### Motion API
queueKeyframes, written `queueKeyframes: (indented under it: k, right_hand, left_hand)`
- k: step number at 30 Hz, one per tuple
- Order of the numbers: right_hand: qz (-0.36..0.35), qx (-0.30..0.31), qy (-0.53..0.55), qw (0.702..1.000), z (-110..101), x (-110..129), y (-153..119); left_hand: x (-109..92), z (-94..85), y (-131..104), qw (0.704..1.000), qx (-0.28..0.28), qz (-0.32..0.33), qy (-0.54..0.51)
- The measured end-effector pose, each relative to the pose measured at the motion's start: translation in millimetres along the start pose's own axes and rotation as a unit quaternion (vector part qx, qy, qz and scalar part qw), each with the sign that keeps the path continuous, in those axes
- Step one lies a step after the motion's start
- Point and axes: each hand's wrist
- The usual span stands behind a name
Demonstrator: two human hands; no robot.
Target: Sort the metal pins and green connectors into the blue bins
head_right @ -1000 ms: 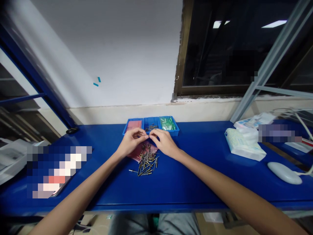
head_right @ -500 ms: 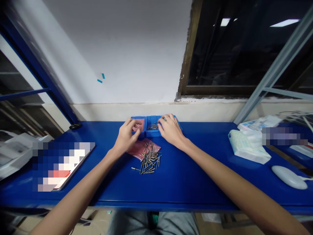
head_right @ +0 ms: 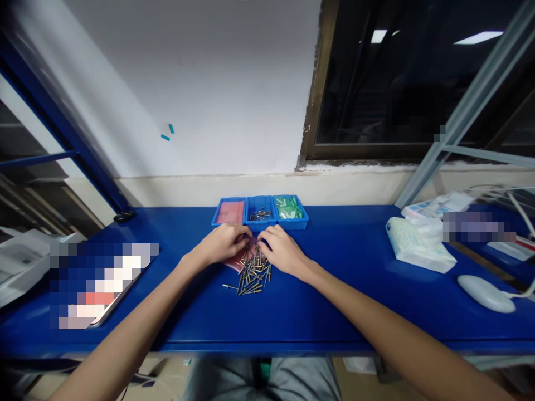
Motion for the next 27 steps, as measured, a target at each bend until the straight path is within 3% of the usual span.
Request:
queueKeyframes:
  k: [5, 13, 27]
  right_hand:
    - [0.004, 0.009, 0.003, 1.0, 1.8, -3.1, -1.0]
    - [-0.003, 0.012, 0.006, 1.0, 5.0, -5.9, 0.1]
    - [-0.005, 0.015, 0.015, 1.0, 2.2, -5.0, 0.2]
  left_hand:
    - [5.5, -1.9, 0.2, 0.999, 0.034, -0.004, -0.007]
    - [-1.8, -10.8, 0.7, 0.994, 0.099, -0.035, -0.015]
    - [3.1, -5.3, 1.5, 0.995, 0.099, -0.024, -0.024]
Point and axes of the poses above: each hand's wrist, its own y-axis towards the middle knuckle, its own z-axis out of the palm, x = y × z, and after that the axes turned 7 degrees about y, right-handed
